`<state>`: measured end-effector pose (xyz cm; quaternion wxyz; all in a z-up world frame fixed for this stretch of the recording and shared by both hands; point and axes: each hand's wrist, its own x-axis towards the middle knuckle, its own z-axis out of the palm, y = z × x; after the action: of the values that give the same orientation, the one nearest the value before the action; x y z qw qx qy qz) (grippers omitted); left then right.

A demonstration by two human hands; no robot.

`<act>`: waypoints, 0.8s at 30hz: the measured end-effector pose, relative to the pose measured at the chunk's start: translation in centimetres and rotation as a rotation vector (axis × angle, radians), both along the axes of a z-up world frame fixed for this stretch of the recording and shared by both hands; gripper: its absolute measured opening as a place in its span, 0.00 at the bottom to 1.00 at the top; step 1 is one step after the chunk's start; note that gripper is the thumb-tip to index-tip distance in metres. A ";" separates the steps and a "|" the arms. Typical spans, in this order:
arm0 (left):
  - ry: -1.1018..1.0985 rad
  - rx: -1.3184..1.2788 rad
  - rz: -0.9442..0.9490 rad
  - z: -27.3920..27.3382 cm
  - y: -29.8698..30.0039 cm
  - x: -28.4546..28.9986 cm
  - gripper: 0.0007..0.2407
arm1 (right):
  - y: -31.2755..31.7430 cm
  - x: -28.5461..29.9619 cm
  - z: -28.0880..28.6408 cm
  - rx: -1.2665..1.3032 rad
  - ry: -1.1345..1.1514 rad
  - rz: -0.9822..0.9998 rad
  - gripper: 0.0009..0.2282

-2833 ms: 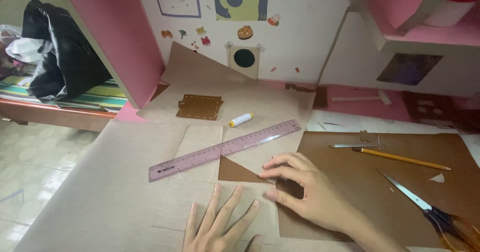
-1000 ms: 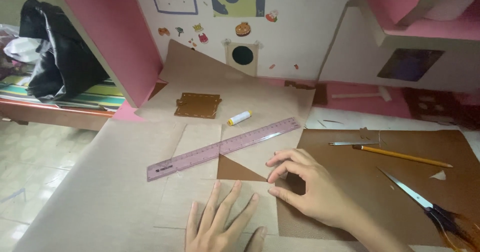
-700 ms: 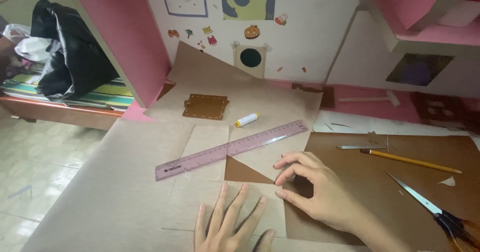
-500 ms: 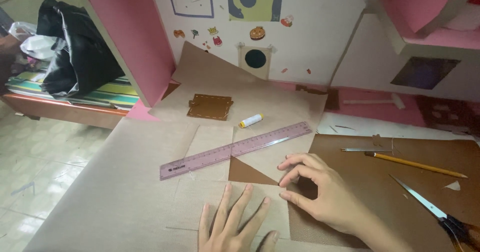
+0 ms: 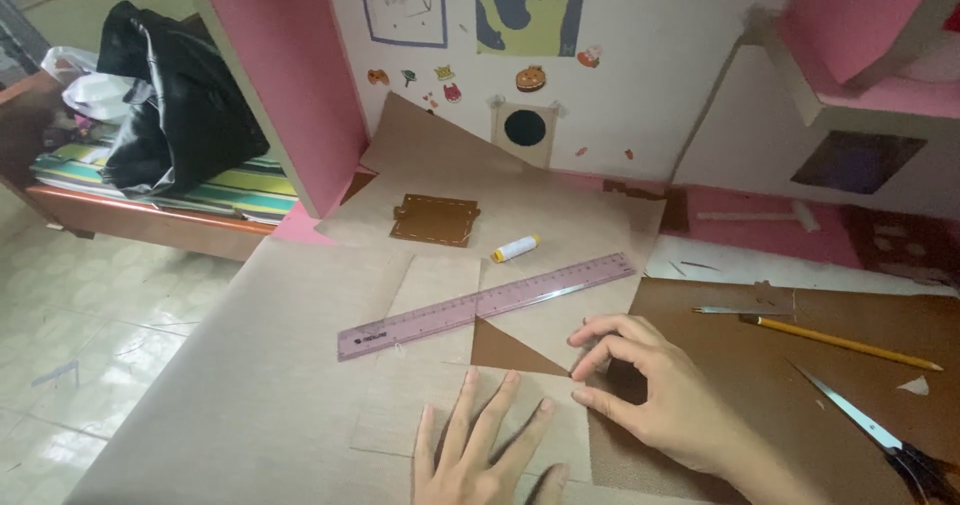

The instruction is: Marking leather with a pencil and ruler before cutting it with scissors

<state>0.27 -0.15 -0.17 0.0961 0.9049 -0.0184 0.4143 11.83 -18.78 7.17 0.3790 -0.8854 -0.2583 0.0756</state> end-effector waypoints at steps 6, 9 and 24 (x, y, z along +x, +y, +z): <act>0.035 -0.121 0.023 0.1 0.3 -0.4 0.23 | 0.1 0.0 -0.2 -0.021 0.012 -0.019 0.05; 0.079 -0.093 0.124 0.0 0.9 -0.4 0.30 | 0.2 -0.1 0.0 -0.062 0.018 -0.036 0.04; 0.013 0.005 0.199 -0.6 1.2 -0.1 0.25 | 3.7 5.3 3.2 -0.529 -0.038 0.349 0.09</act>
<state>0.21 1.06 -0.79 0.0524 0.9052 0.0711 0.4158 17.12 -15.07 10.41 0.1121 -0.8969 -0.3846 0.1876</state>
